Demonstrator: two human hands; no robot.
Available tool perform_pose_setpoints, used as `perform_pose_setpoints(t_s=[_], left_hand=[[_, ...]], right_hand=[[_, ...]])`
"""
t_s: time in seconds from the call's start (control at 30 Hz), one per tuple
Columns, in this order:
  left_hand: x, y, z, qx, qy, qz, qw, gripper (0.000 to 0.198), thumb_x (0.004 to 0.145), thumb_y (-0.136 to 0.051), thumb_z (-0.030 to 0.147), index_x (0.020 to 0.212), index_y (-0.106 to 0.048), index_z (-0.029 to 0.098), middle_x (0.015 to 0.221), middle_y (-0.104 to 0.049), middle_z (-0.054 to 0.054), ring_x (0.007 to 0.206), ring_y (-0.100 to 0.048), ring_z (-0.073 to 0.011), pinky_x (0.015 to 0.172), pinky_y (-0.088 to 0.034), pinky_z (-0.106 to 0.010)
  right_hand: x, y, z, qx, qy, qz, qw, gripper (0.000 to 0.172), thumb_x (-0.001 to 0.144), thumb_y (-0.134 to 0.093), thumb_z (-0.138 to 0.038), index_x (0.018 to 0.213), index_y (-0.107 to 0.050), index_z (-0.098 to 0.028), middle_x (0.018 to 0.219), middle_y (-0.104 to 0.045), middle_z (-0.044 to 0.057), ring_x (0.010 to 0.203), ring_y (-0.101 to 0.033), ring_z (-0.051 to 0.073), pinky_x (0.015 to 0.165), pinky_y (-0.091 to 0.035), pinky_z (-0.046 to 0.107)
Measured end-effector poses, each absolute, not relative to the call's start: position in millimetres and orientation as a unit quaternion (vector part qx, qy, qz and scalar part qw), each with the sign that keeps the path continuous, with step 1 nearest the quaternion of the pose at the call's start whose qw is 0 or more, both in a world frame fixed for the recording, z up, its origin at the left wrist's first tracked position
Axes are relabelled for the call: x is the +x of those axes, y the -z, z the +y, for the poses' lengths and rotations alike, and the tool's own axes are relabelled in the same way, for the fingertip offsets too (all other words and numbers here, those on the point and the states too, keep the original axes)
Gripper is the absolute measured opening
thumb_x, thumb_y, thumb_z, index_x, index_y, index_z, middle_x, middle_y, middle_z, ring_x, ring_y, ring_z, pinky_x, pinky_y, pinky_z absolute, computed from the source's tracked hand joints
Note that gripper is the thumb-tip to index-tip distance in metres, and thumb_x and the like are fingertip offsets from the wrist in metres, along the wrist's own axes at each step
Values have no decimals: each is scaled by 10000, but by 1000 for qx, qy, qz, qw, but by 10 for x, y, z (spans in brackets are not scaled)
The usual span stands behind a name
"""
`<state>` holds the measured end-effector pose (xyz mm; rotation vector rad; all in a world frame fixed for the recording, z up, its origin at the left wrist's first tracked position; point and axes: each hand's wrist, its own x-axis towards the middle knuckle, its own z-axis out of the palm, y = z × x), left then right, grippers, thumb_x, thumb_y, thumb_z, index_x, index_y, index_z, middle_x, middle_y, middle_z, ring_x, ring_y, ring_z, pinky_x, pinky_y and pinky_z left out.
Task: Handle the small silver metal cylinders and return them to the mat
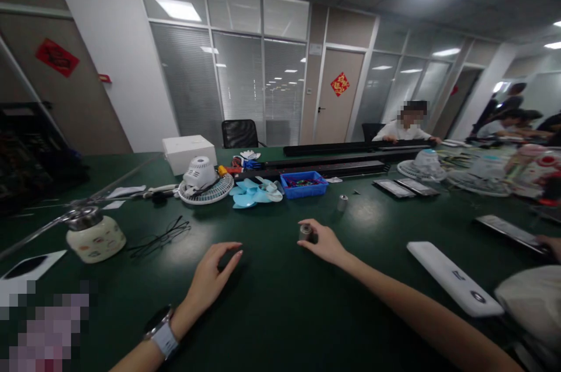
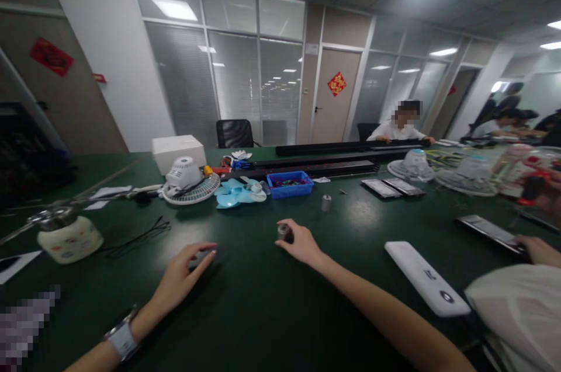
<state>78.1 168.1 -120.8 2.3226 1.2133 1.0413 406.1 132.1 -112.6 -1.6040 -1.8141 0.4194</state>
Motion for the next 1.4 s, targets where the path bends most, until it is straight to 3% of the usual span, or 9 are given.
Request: perform_pose_setpoints(t_s=[0.2, 0.5, 0.67, 0.9, 1.03, 1.23, 1.4], left_hand=[[828, 1174, 1583, 830, -394, 372, 132, 348, 885, -539, 370, 1216, -593, 280, 1210, -635, -42, 1116, -576, -210, 964, -481, -402], [994, 1116, 1649, 831, -397, 352, 164, 201, 862, -582, 317, 1004, -722, 290, 1004, -731, -22, 1005, -635, -215, 886, -525, -398], [1034, 914, 1663, 826, -371, 385, 180, 176, 821, -627, 314, 962, -730, 287, 1020, -706, -33, 942, -651, -204, 826, -540, -371], [1058, 890, 1655, 849, -362, 366, 120, 145, 810, -599, 207, 898, -704, 255, 903, -683, -30, 871, -627, -207, 786, -509, -389], [1109, 937, 1647, 825, -408, 376, 109, 61, 803, -589, 253, 785, -628, 209, 827, -662, -38, 824, -628, -213, 747, -516, -380], [912, 952, 1738, 740, -482, 428, 190, 214, 809, -570, 423, 814, -489, 225, 856, -717, -42, 842, -695, -225, 752, -543, -363], [627, 1178, 1874, 749, -396, 486, 213, 377, 678, -639, 585, 762, -496, 246, 783, -747, -15, 811, -718, -257, 669, -558, -327]], right_hand=[[3133, 1214, 1444, -515, -205, -751, 359, 572, 733, -709, -371, 1244, -468, -279, 1053, -652, 17, 928, -623, 186, 831, -491, 350], [2873, 1288, 1418, -473, -141, -809, 319, 701, 747, -705, -357, 1341, -358, -224, 1176, -621, 82, 963, -620, 228, 872, -479, 397], [2875, 1360, 1446, -465, -119, -818, 318, 714, 758, -693, -349, 1354, -318, -231, 1259, -574, 86, 1009, -604, 236, 894, -467, 405], [2858, 1320, 1421, -476, -106, -818, 305, 642, 763, -684, -377, 1303, -366, -235, 1132, -628, 63, 945, -618, 239, 840, -471, 388], [2854, 1290, 1410, -474, -109, -820, 302, 630, 766, -680, -401, 1293, -378, -234, 1144, -625, 69, 943, -623, 242, 853, -467, 399], [2888, 1203, 1367, -473, -116, -824, 291, 626, 785, -652, -446, 1316, -380, -256, 1181, -612, 61, 1004, -608, 239, 885, -457, 406], [2898, 1175, 1345, -470, -109, -827, 289, 609, 783, -641, -491, 1300, -401, -275, 1234, -599, 38, 1045, -605, 221, 890, -459, 374]])
